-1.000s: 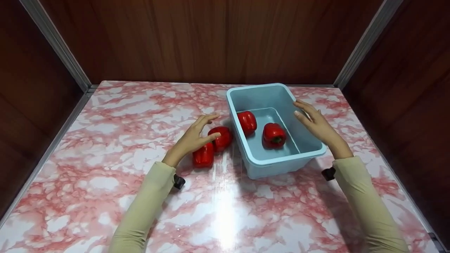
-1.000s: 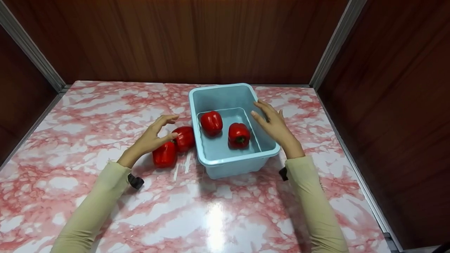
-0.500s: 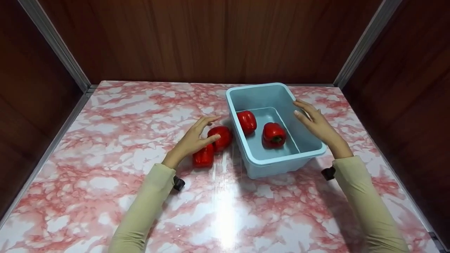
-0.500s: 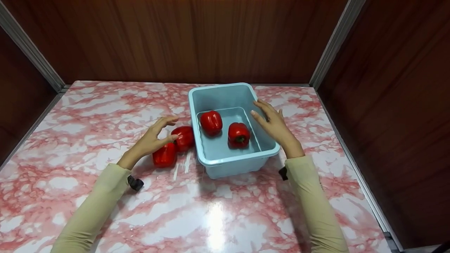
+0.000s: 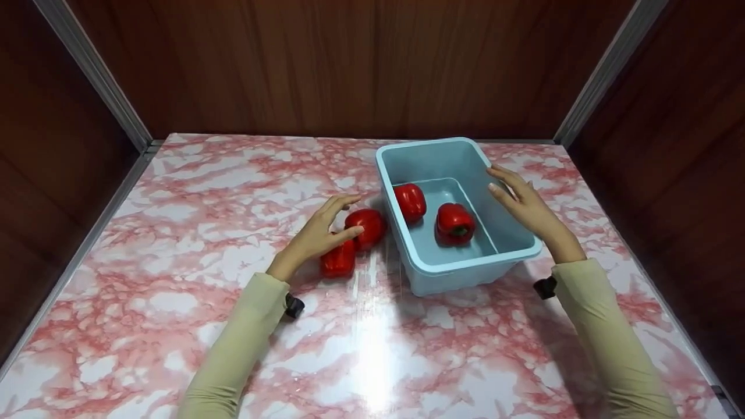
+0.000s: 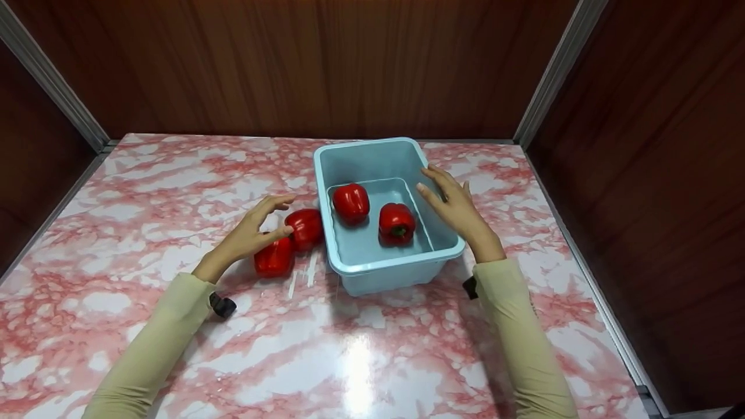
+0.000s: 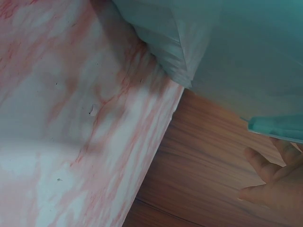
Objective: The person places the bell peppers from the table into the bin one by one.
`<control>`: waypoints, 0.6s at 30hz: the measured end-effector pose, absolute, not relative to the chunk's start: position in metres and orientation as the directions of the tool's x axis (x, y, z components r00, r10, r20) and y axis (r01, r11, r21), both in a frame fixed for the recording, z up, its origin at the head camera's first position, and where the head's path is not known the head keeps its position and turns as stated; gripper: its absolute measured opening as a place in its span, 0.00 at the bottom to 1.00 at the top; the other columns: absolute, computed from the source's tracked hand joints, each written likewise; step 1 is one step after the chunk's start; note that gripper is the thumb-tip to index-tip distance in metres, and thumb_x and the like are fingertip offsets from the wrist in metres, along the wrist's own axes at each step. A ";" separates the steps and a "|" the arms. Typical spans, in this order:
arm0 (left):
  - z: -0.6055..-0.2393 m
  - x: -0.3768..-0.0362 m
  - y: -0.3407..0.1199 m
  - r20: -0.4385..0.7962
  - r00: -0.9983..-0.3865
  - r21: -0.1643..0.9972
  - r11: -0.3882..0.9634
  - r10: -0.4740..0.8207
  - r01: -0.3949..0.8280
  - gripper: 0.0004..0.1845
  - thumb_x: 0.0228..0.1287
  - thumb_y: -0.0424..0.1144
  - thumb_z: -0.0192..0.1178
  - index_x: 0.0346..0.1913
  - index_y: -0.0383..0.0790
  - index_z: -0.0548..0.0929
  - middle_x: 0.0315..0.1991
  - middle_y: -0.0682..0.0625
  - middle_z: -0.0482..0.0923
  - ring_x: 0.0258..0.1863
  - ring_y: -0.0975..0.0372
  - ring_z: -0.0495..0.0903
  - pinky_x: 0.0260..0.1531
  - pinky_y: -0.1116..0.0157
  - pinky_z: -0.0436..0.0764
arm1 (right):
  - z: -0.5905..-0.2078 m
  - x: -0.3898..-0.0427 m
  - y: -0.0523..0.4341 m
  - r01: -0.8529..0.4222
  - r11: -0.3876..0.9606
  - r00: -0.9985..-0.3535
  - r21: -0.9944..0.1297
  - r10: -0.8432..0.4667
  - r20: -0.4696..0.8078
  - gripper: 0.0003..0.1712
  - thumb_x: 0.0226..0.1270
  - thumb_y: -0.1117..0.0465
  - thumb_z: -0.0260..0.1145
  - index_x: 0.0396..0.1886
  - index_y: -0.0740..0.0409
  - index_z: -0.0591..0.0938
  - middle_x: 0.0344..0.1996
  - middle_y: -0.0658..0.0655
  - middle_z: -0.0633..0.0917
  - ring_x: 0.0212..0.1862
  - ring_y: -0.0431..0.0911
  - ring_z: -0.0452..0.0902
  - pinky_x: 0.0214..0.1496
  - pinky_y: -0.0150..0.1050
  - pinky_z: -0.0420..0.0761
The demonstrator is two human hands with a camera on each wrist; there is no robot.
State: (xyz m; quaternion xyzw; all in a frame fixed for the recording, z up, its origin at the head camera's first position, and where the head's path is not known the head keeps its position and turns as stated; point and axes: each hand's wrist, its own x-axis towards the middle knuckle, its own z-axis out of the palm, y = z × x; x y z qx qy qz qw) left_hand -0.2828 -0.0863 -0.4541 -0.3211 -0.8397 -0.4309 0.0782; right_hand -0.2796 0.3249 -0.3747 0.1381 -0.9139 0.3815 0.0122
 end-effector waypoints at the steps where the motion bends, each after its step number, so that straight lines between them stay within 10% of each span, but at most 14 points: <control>1: -0.454 -0.283 -0.087 0.405 -0.783 0.676 0.422 0.473 0.604 0.36 0.57 0.57 0.60 0.66 0.48 0.65 0.61 0.57 0.65 0.58 0.56 0.67 0.57 0.50 0.71 | -0.375 -0.279 0.325 -0.260 0.670 -0.962 -0.695 -0.242 0.126 0.32 0.69 0.41 0.51 0.70 0.44 0.62 0.72 0.54 0.55 0.73 0.54 0.41 0.68 0.58 0.22; 18: -0.456 -0.278 -0.091 0.369 -0.777 0.689 0.411 0.509 0.597 0.37 0.55 0.58 0.62 0.67 0.62 0.61 0.62 0.52 0.64 0.58 0.55 0.66 0.57 0.48 0.68 | -0.378 -0.283 0.326 -0.315 0.639 -0.947 -0.702 -0.262 0.187 0.30 0.70 0.46 0.53 0.68 0.48 0.64 0.71 0.57 0.58 0.73 0.53 0.44 0.68 0.60 0.24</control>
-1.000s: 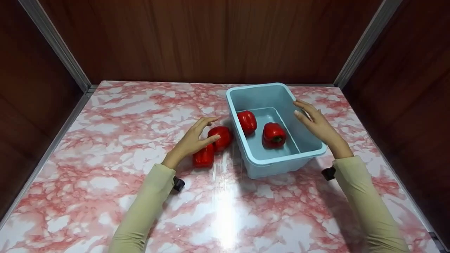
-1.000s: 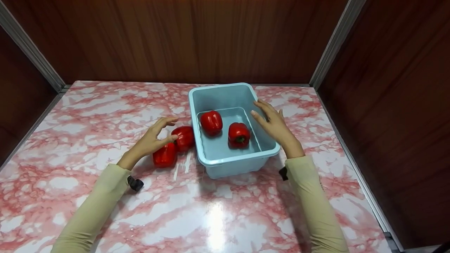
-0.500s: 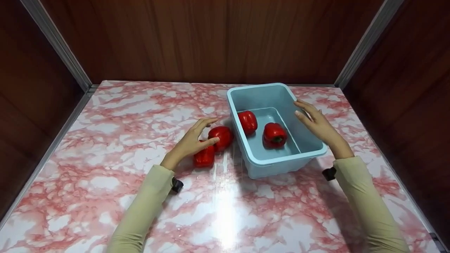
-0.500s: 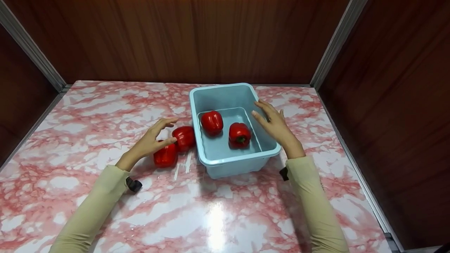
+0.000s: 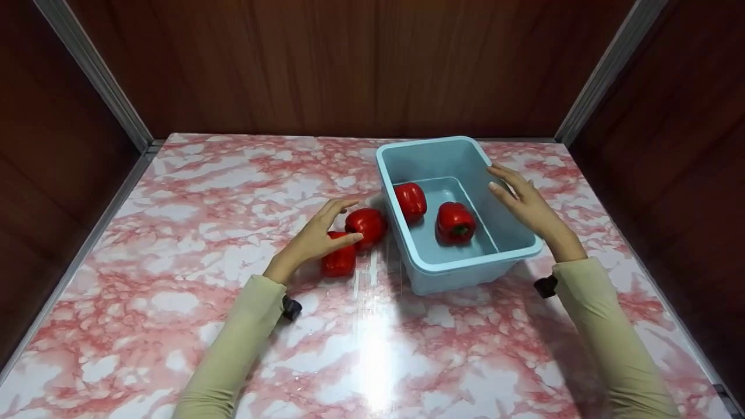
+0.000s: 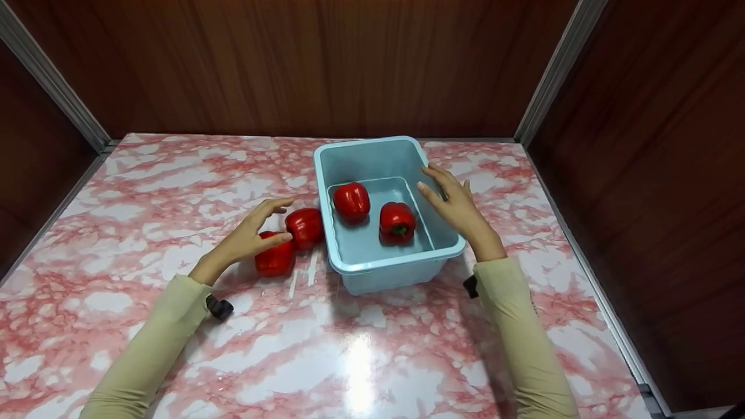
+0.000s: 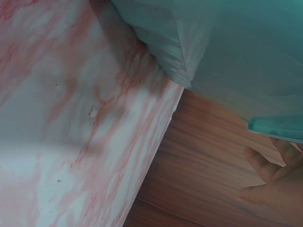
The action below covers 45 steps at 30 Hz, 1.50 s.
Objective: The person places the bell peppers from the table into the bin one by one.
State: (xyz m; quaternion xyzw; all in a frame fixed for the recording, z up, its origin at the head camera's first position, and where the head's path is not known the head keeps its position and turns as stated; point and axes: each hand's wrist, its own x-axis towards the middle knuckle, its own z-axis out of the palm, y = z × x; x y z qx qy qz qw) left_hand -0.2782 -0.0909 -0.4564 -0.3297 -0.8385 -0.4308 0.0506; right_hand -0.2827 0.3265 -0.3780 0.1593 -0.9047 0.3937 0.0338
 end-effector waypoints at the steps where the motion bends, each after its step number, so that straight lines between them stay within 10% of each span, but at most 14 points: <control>1: -0.457 -0.278 -0.091 0.366 -0.779 0.689 0.414 0.510 0.595 0.36 0.55 0.58 0.62 0.67 0.62 0.61 0.62 0.51 0.64 0.58 0.55 0.65 0.57 0.48 0.68 | -0.378 -0.283 0.326 -0.323 0.636 -0.944 -0.701 -0.265 0.196 0.29 0.70 0.47 0.53 0.68 0.49 0.65 0.70 0.57 0.58 0.73 0.53 0.45 0.68 0.60 0.24; 45: -0.457 -0.261 -0.113 0.103 -0.833 0.692 0.562 0.544 0.453 0.46 0.48 0.66 0.62 0.70 0.58 0.57 0.66 0.54 0.60 0.62 0.52 0.66 0.52 0.53 0.74 | -0.374 -0.279 0.325 -0.306 0.632 -0.950 -0.713 -0.258 0.179 0.29 0.70 0.49 0.53 0.68 0.51 0.64 0.71 0.59 0.57 0.73 0.54 0.44 0.68 0.60 0.25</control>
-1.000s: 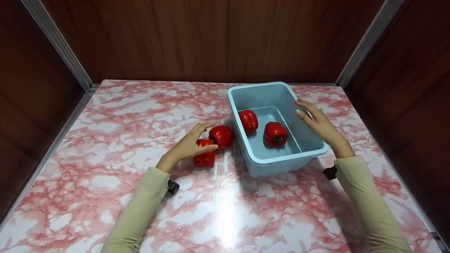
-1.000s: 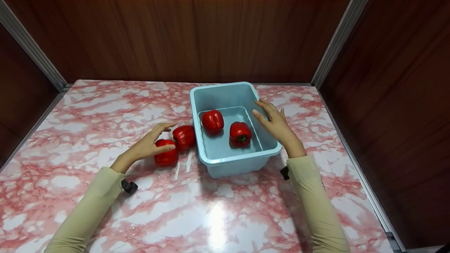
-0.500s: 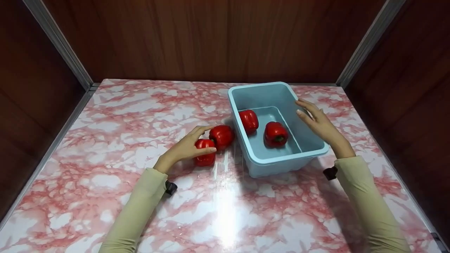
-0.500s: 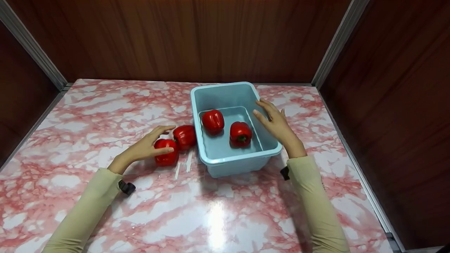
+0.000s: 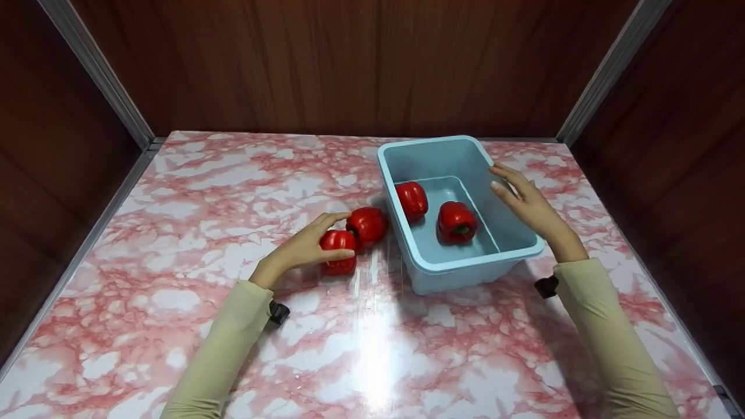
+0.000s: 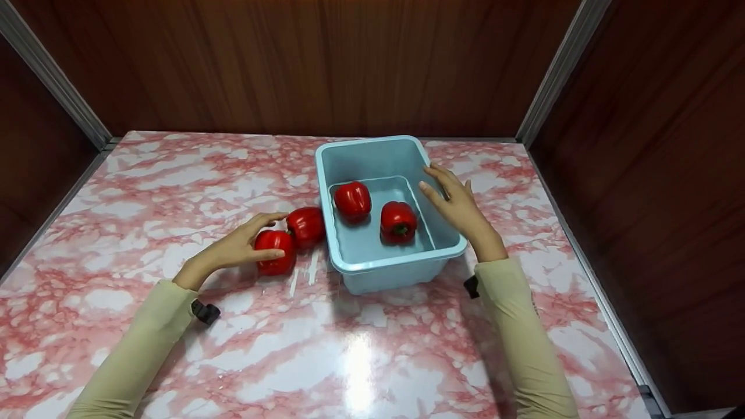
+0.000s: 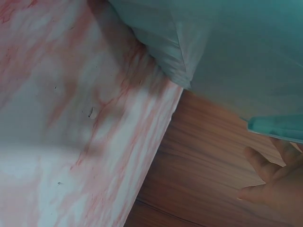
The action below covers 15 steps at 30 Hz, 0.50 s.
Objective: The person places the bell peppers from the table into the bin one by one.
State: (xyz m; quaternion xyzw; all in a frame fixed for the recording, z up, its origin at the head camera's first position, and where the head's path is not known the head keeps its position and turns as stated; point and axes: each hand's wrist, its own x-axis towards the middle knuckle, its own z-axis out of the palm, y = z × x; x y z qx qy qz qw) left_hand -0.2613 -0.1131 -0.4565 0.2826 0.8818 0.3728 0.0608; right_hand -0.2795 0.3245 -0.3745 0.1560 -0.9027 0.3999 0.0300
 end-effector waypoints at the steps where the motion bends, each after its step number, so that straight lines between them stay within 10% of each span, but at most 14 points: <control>1: -0.456 -0.261 -0.113 0.101 -0.832 0.691 0.563 0.546 0.454 0.46 0.48 0.66 0.62 0.70 0.58 0.57 0.66 0.53 0.60 0.62 0.53 0.66 0.52 0.53 0.75 | -0.374 -0.279 0.324 -0.305 0.632 -0.950 -0.713 -0.257 0.178 0.29 0.71 0.49 0.53 0.69 0.51 0.64 0.71 0.59 0.57 0.73 0.55 0.44 0.68 0.60 0.25; 15: -0.457 -0.258 -0.116 0.051 -0.837 0.693 0.584 0.545 0.422 0.46 0.47 0.67 0.62 0.70 0.61 0.56 0.66 0.54 0.59 0.59 0.57 0.69 0.51 0.54 0.76 | -0.379 -0.283 0.327 -0.307 0.631 -0.950 -0.713 -0.254 0.183 0.30 0.69 0.46 0.53 0.68 0.49 0.64 0.70 0.58 0.58 0.72 0.54 0.45 0.68 0.60 0.25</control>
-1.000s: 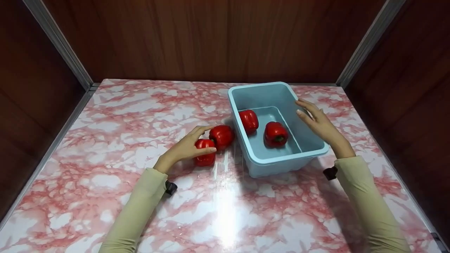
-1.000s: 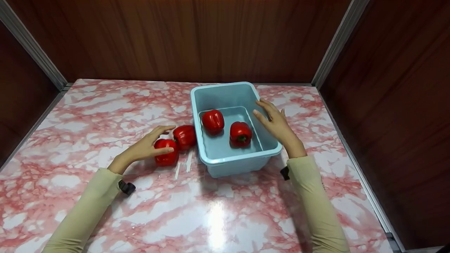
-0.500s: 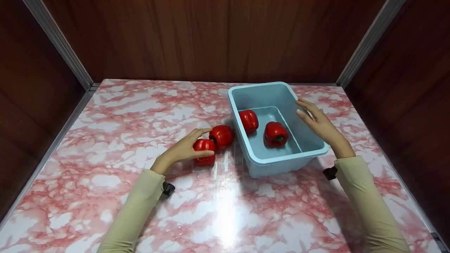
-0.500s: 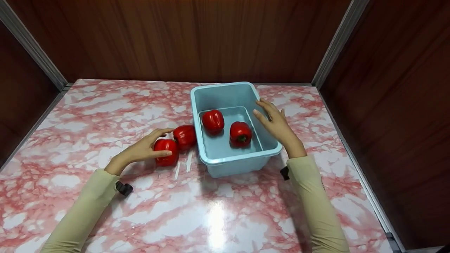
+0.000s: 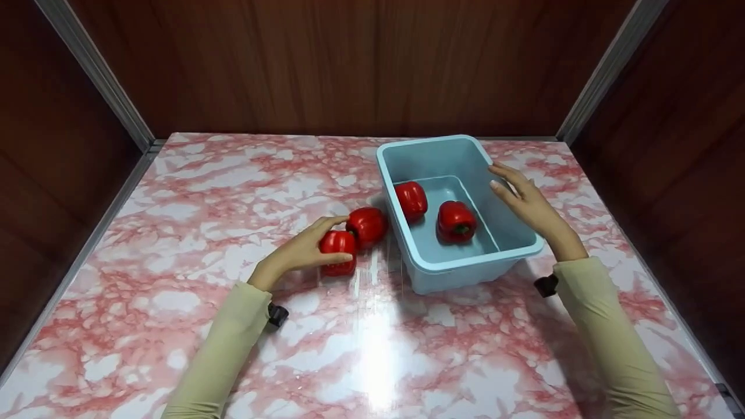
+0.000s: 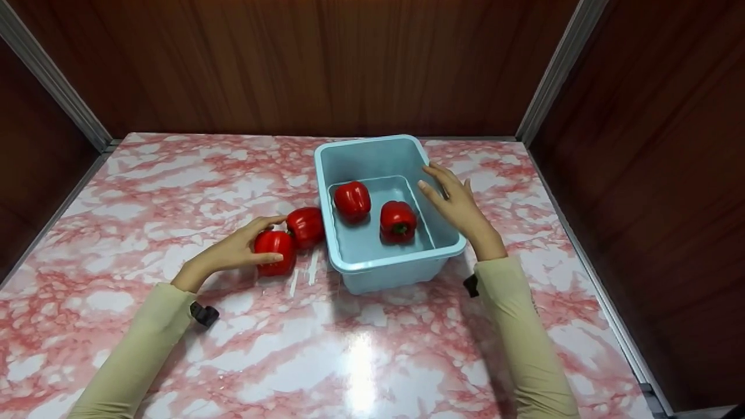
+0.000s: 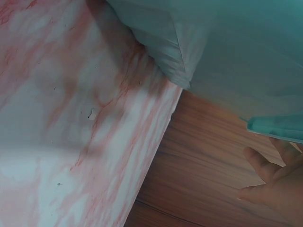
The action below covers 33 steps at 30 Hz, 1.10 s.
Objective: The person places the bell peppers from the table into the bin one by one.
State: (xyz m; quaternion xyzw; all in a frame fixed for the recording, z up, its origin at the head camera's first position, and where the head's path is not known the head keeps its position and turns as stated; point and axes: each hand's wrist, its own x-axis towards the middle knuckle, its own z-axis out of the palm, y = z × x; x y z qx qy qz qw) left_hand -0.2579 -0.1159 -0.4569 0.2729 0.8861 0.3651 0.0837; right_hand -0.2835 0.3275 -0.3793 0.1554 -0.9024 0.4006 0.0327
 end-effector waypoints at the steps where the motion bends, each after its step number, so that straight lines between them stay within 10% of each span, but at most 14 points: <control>1: -0.457 -0.257 -0.117 0.046 -0.839 0.696 0.585 0.543 0.417 0.46 0.47 0.66 0.62 0.70 0.61 0.56 0.67 0.54 0.59 0.59 0.56 0.69 0.51 0.53 0.76 | -0.379 -0.283 0.327 -0.307 0.634 -0.950 -0.710 -0.254 0.184 0.30 0.69 0.46 0.53 0.68 0.49 0.64 0.70 0.58 0.59 0.72 0.54 0.45 0.68 0.60 0.25; 33: -0.461 -0.250 -0.120 0.038 -0.815 0.710 0.558 0.578 0.429 0.50 0.43 0.62 0.69 0.70 0.58 0.57 0.63 0.54 0.62 0.57 0.59 0.70 0.50 0.57 0.77 | -0.377 -0.282 0.326 -0.292 0.632 -0.954 -0.718 -0.251 0.167 0.30 0.70 0.46 0.53 0.69 0.47 0.64 0.71 0.57 0.57 0.73 0.54 0.44 0.68 0.59 0.24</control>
